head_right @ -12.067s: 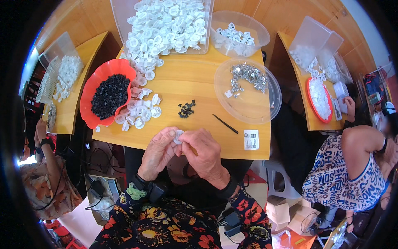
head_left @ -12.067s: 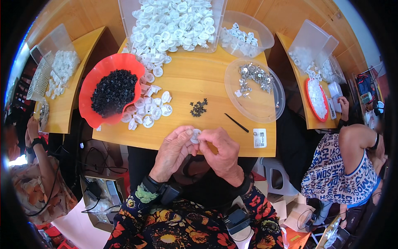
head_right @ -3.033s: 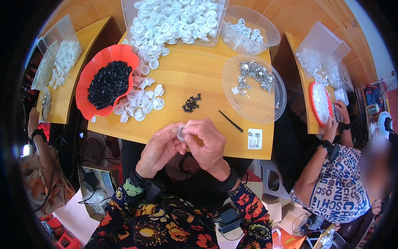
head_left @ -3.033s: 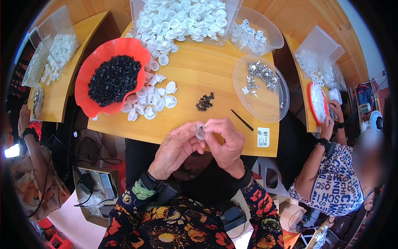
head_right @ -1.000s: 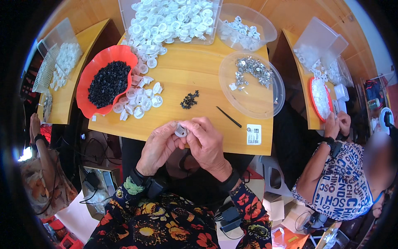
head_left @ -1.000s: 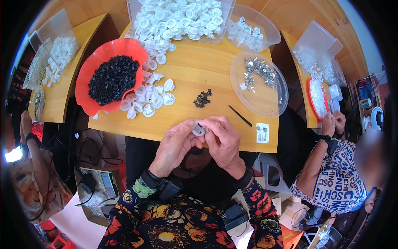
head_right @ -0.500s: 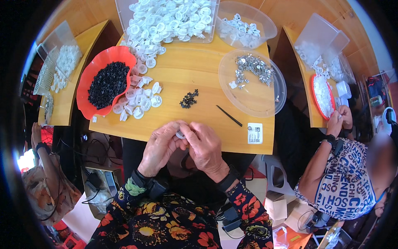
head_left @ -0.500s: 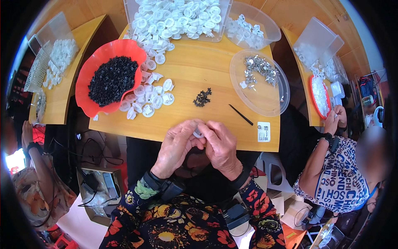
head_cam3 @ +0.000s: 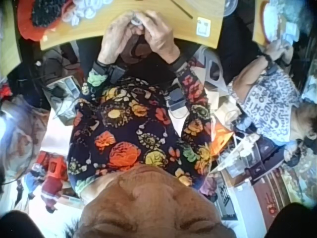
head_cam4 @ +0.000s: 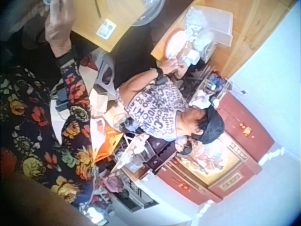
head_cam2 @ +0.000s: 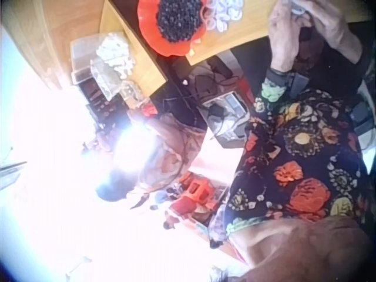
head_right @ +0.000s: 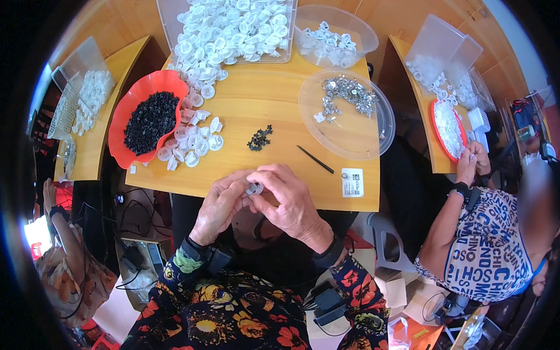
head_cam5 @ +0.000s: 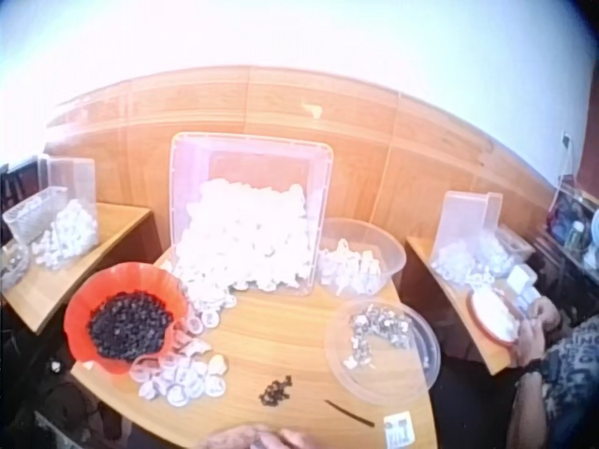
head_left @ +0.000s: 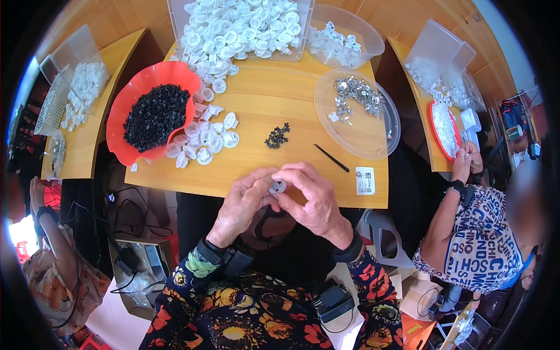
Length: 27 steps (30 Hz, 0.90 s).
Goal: Assembling small black pins and metal clips into white plastic bases at a workbench.
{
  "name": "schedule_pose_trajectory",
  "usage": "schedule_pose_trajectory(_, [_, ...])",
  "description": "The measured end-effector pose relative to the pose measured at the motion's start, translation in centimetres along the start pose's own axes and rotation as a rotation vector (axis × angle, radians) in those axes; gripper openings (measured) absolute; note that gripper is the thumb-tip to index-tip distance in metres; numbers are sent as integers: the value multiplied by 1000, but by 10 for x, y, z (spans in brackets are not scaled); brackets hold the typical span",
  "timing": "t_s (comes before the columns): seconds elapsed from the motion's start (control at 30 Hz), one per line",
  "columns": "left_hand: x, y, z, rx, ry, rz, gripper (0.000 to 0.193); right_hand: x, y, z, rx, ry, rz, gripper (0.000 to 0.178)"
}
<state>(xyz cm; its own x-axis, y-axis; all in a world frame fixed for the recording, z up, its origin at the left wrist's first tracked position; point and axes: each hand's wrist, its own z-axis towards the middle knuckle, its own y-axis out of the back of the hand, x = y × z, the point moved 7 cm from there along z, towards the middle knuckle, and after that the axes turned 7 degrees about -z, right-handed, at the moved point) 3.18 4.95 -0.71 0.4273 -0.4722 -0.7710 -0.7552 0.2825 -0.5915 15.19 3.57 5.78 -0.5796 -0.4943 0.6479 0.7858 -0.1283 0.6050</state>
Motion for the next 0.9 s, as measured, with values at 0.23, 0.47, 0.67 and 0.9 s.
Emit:
schedule_pose_trajectory(0.23, [-8, -6, -4, -20, -26, 70, 34, 0, -1, 7, 109, -32, 2, 32])
schedule_pose_trajectory(0.47, [-15, -1, -3, -31, -96, 167, 32, 7, 0, 8, -35, 3, -63, 32])
schedule_pose_trajectory(0.67, [-13, 2, -1, -24, -102, 226, 33, 7, -4, 12, 80, -12, -43, 40])
schedule_pose_trajectory(0.9, [-20, -4, 0, 40, -216, 422, 26, 10, -10, 17, 214, -26, -100, 39])
